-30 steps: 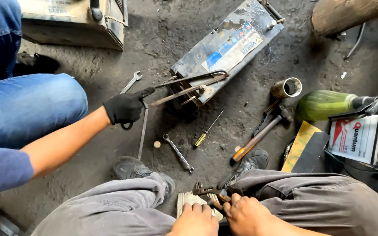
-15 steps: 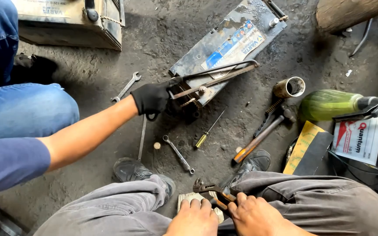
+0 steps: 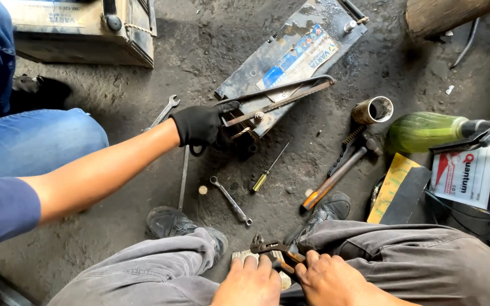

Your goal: Repairing or dismantling car batteries using manual tools like wrenches and a hacksaw

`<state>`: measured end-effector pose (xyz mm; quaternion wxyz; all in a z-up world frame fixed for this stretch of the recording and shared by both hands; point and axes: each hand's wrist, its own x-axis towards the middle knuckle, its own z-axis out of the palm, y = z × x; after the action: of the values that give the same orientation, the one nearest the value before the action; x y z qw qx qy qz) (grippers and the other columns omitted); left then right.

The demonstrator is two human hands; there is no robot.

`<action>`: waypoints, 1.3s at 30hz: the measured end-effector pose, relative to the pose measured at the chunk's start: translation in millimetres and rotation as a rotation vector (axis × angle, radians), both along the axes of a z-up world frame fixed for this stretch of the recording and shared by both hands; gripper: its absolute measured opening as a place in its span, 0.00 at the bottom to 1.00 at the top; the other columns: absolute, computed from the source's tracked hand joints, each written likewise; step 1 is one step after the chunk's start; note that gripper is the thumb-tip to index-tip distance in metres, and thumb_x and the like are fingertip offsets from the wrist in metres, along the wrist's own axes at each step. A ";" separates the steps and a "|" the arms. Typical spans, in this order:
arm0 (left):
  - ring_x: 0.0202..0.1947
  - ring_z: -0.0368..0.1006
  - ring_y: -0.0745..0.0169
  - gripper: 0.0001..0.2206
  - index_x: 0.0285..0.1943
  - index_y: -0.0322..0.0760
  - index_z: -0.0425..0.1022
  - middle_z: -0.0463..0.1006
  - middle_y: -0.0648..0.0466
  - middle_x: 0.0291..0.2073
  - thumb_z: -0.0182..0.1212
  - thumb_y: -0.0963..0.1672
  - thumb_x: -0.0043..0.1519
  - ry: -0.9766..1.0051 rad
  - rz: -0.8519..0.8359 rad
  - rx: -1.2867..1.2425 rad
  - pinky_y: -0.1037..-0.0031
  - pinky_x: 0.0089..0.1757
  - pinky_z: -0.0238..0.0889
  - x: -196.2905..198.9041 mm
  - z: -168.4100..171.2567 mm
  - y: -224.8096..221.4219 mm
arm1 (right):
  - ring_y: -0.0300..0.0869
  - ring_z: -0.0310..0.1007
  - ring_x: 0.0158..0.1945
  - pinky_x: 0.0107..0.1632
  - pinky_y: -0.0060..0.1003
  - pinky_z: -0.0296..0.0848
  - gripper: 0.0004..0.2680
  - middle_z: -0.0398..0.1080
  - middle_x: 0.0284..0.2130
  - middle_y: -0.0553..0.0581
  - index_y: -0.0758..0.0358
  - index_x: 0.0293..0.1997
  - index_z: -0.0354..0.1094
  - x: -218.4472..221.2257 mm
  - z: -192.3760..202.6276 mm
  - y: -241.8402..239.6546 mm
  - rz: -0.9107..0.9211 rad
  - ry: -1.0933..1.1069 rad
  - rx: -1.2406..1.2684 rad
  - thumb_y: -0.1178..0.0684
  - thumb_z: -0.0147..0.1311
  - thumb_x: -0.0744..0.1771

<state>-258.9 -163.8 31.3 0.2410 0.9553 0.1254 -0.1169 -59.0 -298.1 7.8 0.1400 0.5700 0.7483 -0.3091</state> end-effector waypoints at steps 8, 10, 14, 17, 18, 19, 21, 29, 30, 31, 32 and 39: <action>0.26 0.68 0.42 0.08 0.28 0.44 0.77 0.73 0.48 0.29 0.54 0.46 0.57 -0.041 -0.007 0.020 0.50 0.27 0.58 2.2 6.8 10.7 | 0.54 0.71 0.21 0.19 0.53 0.69 0.08 0.65 0.30 0.61 0.55 0.41 0.67 -1.0 4.8 5.2 -0.009 0.010 -0.071 0.47 0.45 0.65; 0.26 0.68 0.42 0.08 0.28 0.43 0.77 0.73 0.48 0.29 0.55 0.46 0.56 -0.044 -0.006 0.020 0.50 0.27 0.58 2.6 9.8 12.4 | 0.55 0.71 0.21 0.19 0.53 0.69 0.08 0.65 0.31 0.61 0.55 0.41 0.66 -2.6 4.9 4.0 -0.021 0.013 -0.080 0.46 0.45 0.66; 0.29 0.69 0.39 0.12 0.31 0.41 0.78 0.74 0.45 0.31 0.57 0.50 0.58 0.009 -0.033 -0.028 0.49 0.28 0.59 5.1 15.1 17.6 | 0.54 0.71 0.22 0.19 0.53 0.70 0.08 0.65 0.31 0.61 0.54 0.41 0.66 -2.8 4.3 3.5 -0.027 0.012 -0.061 0.46 0.43 0.66; 0.35 0.68 0.37 0.21 0.37 0.40 0.80 0.74 0.43 0.36 0.65 0.59 0.58 0.142 -0.066 -0.125 0.47 0.32 0.59 8.2 18.5 21.1 | 0.56 0.71 0.23 0.21 0.54 0.70 0.08 0.65 0.32 0.61 0.54 0.41 0.66 -2.8 4.2 3.3 -0.062 0.020 -0.077 0.47 0.43 0.66; 0.35 0.68 0.37 0.21 0.37 0.40 0.80 0.74 0.43 0.36 0.65 0.59 0.58 0.143 -0.067 -0.124 0.47 0.32 0.59 8.9 20.3 22.7 | 0.56 0.71 0.23 0.21 0.54 0.70 0.08 0.65 0.32 0.61 0.54 0.41 0.66 -2.9 3.2 1.5 -0.063 0.021 -0.076 0.47 0.43 0.66; 0.37 0.68 0.37 0.24 0.39 0.40 0.80 0.73 0.43 0.38 0.67 0.60 0.56 0.168 -0.076 -0.145 0.46 0.34 0.60 9.7 21.3 24.6 | 0.55 0.71 0.23 0.20 0.53 0.69 0.08 0.65 0.31 0.60 0.53 0.40 0.66 -2.8 1.6 -0.1 -0.061 0.013 -0.036 0.46 0.43 0.66; 0.39 0.68 0.37 0.26 0.42 0.39 0.79 0.73 0.43 0.41 0.69 0.61 0.55 0.194 -0.087 -0.166 0.45 0.36 0.60 10.0 23.7 27.3 | 0.54 0.70 0.22 0.19 0.51 0.69 0.07 0.65 0.30 0.59 0.53 0.39 0.66 -3.2 0.1 -1.3 -0.059 0.005 0.004 0.46 0.44 0.65; 0.35 0.68 0.37 0.22 0.38 0.37 0.78 0.72 0.43 0.36 0.67 0.57 0.56 0.158 -0.055 -0.172 0.45 0.35 0.58 11.8 35.0 34.7 | 0.57 0.72 0.26 0.25 0.54 0.72 0.08 0.66 0.32 0.61 0.54 0.42 0.66 -4.3 4.3 2.0 -0.075 0.012 -0.107 0.46 0.43 0.65; 0.35 0.68 0.37 0.22 0.38 0.37 0.78 0.72 0.43 0.36 0.67 0.57 0.56 0.159 -0.056 -0.170 0.45 0.35 0.58 13.1 37.2 36.7 | 0.57 0.72 0.26 0.25 0.54 0.72 0.08 0.66 0.32 0.61 0.54 0.42 0.66 -4.4 4.3 2.0 -0.076 0.012 -0.106 0.46 0.43 0.65; 0.37 0.67 0.36 0.23 0.41 0.35 0.78 0.72 0.41 0.40 0.67 0.57 0.56 0.202 -0.063 -0.210 0.45 0.37 0.58 14.4 39.4 38.8 | 0.57 0.72 0.26 0.25 0.54 0.72 0.08 0.65 0.32 0.61 0.54 0.42 0.66 -4.4 4.5 2.1 -0.081 0.013 -0.101 0.46 0.43 0.65; 0.39 0.67 0.35 0.24 0.43 0.34 0.77 0.72 0.39 0.43 0.68 0.57 0.57 0.245 -0.071 -0.250 0.44 0.38 0.57 15.7 41.5 41.0 | 0.57 0.72 0.26 0.25 0.54 0.71 0.08 0.65 0.32 0.61 0.54 0.42 0.66 -4.5 4.6 2.4 -0.086 0.014 -0.095 0.46 0.43 0.65; 0.39 0.67 0.34 0.24 0.44 0.34 0.77 0.72 0.38 0.43 0.68 0.57 0.57 0.252 -0.076 -0.243 0.44 0.37 0.58 16.1 39.6 40.1 | 0.56 0.71 0.24 0.22 0.54 0.70 0.08 0.66 0.31 0.60 0.54 0.40 0.66 -1.4 -0.3 -1.1 -0.064 0.020 -0.027 0.46 0.45 0.65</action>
<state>-242.8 -123.7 70.9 0.3325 0.9010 0.1036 -0.2588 -60.4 -299.2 7.4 0.1301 0.5885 0.7270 -0.3290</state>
